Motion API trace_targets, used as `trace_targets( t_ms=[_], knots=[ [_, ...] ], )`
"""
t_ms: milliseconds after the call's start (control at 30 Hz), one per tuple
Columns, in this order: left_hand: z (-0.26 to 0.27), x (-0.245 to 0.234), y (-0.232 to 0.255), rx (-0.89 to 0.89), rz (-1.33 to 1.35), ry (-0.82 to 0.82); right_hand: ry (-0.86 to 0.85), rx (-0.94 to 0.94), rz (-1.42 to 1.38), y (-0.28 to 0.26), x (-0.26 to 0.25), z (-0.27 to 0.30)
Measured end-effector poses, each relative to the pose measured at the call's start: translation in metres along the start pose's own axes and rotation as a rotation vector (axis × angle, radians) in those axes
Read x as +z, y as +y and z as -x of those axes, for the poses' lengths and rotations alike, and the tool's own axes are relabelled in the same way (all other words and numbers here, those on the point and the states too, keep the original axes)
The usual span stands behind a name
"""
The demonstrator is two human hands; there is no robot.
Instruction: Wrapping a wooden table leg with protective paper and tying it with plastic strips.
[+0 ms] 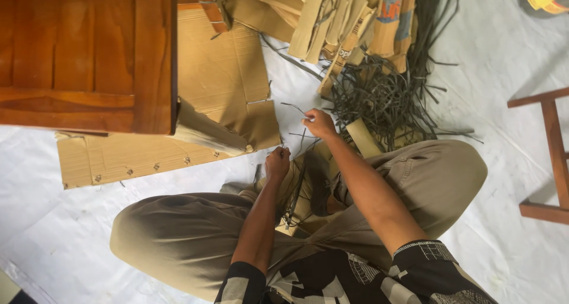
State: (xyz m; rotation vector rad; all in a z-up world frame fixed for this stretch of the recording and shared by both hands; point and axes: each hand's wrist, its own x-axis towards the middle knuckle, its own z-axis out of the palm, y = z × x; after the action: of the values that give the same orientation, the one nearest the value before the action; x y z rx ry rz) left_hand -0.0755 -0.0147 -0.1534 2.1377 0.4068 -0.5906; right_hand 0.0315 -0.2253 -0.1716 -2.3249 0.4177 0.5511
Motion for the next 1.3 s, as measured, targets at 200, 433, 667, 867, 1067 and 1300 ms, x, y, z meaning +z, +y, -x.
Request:
trace_targets(
  t_ms=[200, 433, 667, 867, 1067, 1300],
  knots=[
    [0.001, 0.006, 0.017, 0.049, -0.090, -0.074, 0.406, 0.157, 0.068, 0.049, -0.025, 0.004],
    [0.004, -0.001, 0.022, 0.059, -0.104, -0.062, 0.324, 0.228, -0.032, 0.088, -0.005, -0.034],
    [0.004, 0.000, 0.016, 0.082, -0.020, 0.025, 0.285, -0.430, -0.037, -0.010, -0.017, 0.053],
    [0.003, 0.001, 0.018, 0.100, -0.004, 0.041, 0.640, -0.334, 0.050, 0.024, -0.015, 0.016],
    [0.002, 0.000, 0.014, 0.099, -0.021, 0.050, 0.521, 0.056, 0.077, 0.031, -0.057, -0.004],
    [-0.001, 0.001, 0.010, 0.099, -0.017, 0.083, 0.147, -0.043, 0.089, 0.041, -0.066, -0.037]
  ],
)
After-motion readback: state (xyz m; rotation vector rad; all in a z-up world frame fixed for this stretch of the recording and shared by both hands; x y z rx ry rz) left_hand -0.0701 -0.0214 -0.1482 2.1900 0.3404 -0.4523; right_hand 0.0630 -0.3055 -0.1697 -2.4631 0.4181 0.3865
